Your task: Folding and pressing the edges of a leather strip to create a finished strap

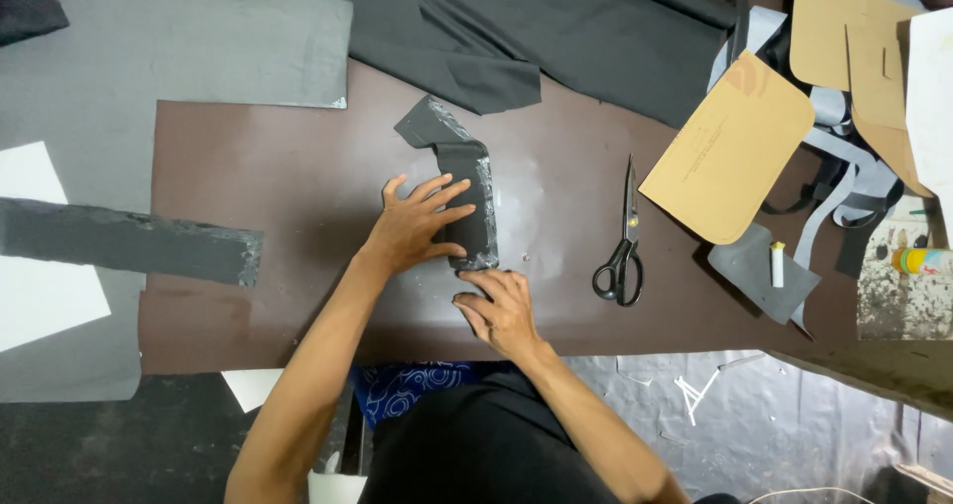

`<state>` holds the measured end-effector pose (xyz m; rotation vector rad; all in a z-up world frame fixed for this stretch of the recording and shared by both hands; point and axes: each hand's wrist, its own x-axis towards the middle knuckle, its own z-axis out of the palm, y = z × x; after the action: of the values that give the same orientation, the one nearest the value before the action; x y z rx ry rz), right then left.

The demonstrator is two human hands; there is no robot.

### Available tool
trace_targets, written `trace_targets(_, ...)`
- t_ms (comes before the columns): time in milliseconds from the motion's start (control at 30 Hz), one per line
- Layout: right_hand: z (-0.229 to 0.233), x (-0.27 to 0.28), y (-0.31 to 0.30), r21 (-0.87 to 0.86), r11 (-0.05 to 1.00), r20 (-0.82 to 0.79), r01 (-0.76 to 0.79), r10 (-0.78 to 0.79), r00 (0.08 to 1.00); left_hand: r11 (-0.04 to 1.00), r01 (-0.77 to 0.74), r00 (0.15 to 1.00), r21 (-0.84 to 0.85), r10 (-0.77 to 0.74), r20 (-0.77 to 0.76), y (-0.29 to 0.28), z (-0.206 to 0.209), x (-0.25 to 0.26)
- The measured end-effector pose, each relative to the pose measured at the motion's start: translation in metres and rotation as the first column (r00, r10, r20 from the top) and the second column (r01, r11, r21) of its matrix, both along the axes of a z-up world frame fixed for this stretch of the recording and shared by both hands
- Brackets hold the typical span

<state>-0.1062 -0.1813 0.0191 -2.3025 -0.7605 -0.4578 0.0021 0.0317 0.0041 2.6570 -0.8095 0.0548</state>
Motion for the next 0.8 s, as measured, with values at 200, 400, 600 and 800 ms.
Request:
trace_targets(200, 0.009, 0.012, -0.024, 0.050, 0.990, -0.054, 0.130, -0.127, 0.990, 0.999, -0.008, 0.950, 0.054, -0.010, 0.313, 0.001, -0.010, 0.001)
trace_targets(400, 0.028, 0.034, -0.033, -0.039, 0.999, -0.155, 0.010, -0.016, 0.988, 0.990, 0.099, 0.953, -0.104, -0.064, 0.296, -0.002, -0.015, -0.021)
trace_targets(600, 0.025, 0.037, -0.035, -0.029, 1.000, -0.147, 0.003, -0.007, 0.989, 0.989, 0.001, 0.999, -0.150, 0.006, 0.047, -0.006, 0.022, -0.064)
trace_targets(800, 0.023, 0.045, -0.042, -0.026, 0.999, -0.170, -0.044, 0.039, 0.985, 0.975, -0.044, 0.990, -0.216, 0.072, 0.125, -0.008, 0.016, -0.077)
